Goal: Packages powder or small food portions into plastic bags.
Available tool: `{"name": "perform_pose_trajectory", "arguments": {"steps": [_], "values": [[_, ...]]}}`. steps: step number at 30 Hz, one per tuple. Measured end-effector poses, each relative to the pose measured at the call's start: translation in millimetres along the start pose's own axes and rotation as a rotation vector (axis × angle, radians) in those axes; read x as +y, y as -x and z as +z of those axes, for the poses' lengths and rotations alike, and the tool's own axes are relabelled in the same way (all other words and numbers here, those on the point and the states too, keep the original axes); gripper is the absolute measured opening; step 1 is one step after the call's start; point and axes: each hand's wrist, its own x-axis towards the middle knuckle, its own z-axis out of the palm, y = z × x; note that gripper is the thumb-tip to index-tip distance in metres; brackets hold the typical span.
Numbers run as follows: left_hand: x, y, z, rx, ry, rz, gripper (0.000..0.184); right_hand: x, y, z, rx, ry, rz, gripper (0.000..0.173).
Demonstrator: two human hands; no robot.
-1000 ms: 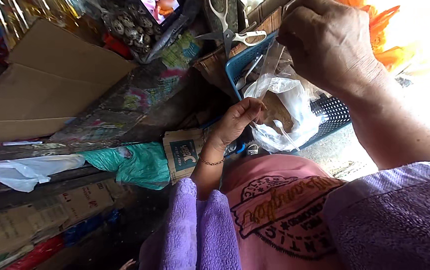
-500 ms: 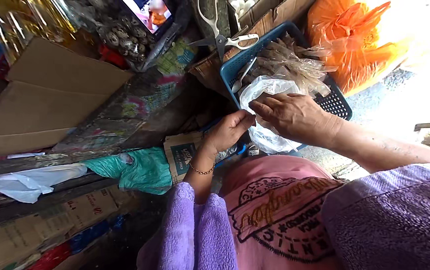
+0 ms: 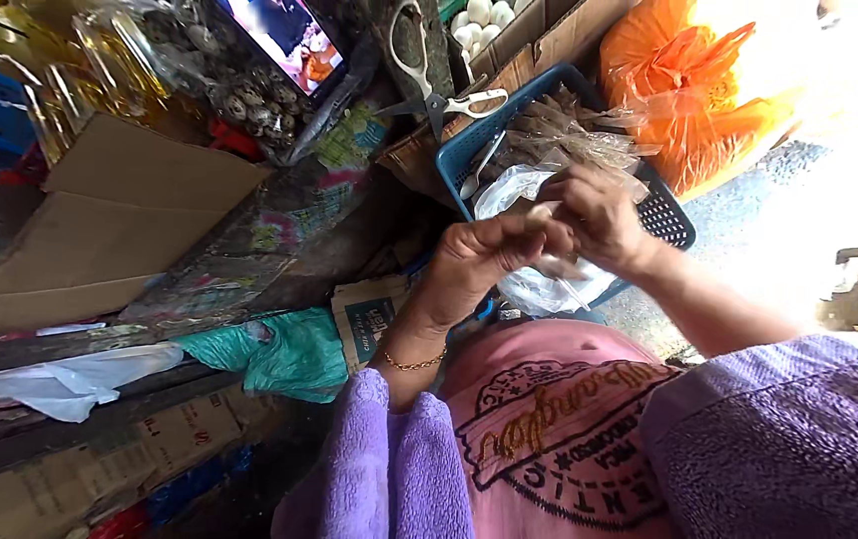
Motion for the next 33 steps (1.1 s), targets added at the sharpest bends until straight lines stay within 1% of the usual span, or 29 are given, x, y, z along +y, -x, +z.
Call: {"name": "perform_pose_trajectory", "arguments": {"steps": [1, 2, 4, 5, 6, 7, 8, 11, 12, 14, 17, 19, 22, 23, 24, 26, 27, 31, 33], "values": [[-2.0, -4.4, 3.4, 0.073, 0.006, 0.036, 0.018, -1.4, 3.5, 16.4, 0.037, -0.167, 0.077, 0.024], [-5.4, -8.5, 4.6, 0.145, -0.045, 0.071, 0.020, -6.7, 7.6, 31.2, 0.019, -0.348, 0.205, 0.023], [-15.9, -13.1, 0.8, 0.278, -0.247, 0.113, 0.022, -20.7, 13.6, 50.0, -0.114, -0.777, 0.427, 0.025], [-21.5, -12.3, -3.2, 0.326, -0.345, 0.117, 0.022, -25.4, 15.0, 54.1, -0.193, -0.965, 0.506, 0.027], [-27.1, -10.0, -7.6, 0.357, -0.435, 0.118, 0.022, -29.3, 15.7, 53.6, -0.261, -1.077, 0.571, 0.029], [-32.9, -6.7, -11.5, 0.377, -0.546, 0.121, 0.021, -33.0, 15.0, 48.6, -0.298, -1.091, 0.613, 0.031], [-38.3, -2.6, -14.9, 0.388, -0.667, 0.125, 0.020, -36.2, 12.6, 40.5, -0.317, -1.012, 0.631, 0.031], [-48.0, 8.1, -21.6, 0.357, -0.978, 0.153, 0.017, -34.6, 4.2, 17.6, -0.336, -0.600, 0.570, 0.033], [-49.7, 10.3, -21.6, 0.336, -1.034, 0.149, 0.017, -32.8, 2.1, 12.8, -0.332, -0.518, 0.562, 0.033], [-54.7, 13.0, -20.9, 0.303, -1.077, 0.150, 0.016, -29.5, -0.3, 8.9, -0.318, -0.466, 0.576, 0.033], [-57.4, 14.9, -17.7, 0.282, -1.052, 0.134, 0.014, -28.8, -2.0, 5.0, -0.376, -0.458, 0.587, 0.030], [-54.5, 16.0, -18.5, 0.256, -0.991, 0.083, 0.013, -27.1, -4.4, -4.3, -0.428, -0.501, 0.593, 0.024], [-48.5, 18.7, -24.0, 0.156, -0.753, -0.001, 0.013, -18.0, -6.2, -13.0, -0.392, -0.637, 0.568, 0.037], [-47.1, 18.9, -25.6, 0.113, -0.670, -0.008, 0.012, -16.6, -6.2, -11.5, -0.374, -0.658, 0.548, 0.037], [-45.7, 18.6, -26.9, 0.068, -0.591, -0.013, 0.012, -16.7, -5.7, -9.4, -0.374, -0.680, 0.511, 0.034], [-42.5, 17.8, -29.8, -0.015, -0.455, -0.012, 0.010, -19.0, -4.4, -5.9, -0.431, -0.733, 0.425, 0.020], [-41.1, 17.6, -31.5, -0.050, -0.401, -0.013, 0.009, -20.6, -3.8, -6.1, -0.461, -0.754, 0.410, 0.016], [-39.0, 19.9, -36.6, -0.166, -0.304, -0.073, 0.008, -19.1, -0.4, -10.3, -0.549, -0.817, 0.393, 0.011], [-38.4, 21.3, -36.3, -0.161, -0.258, -0.106, 0.008, -19.1, 1.5, -10.3, -0.576, -0.870, 0.423, 0.010]]}}
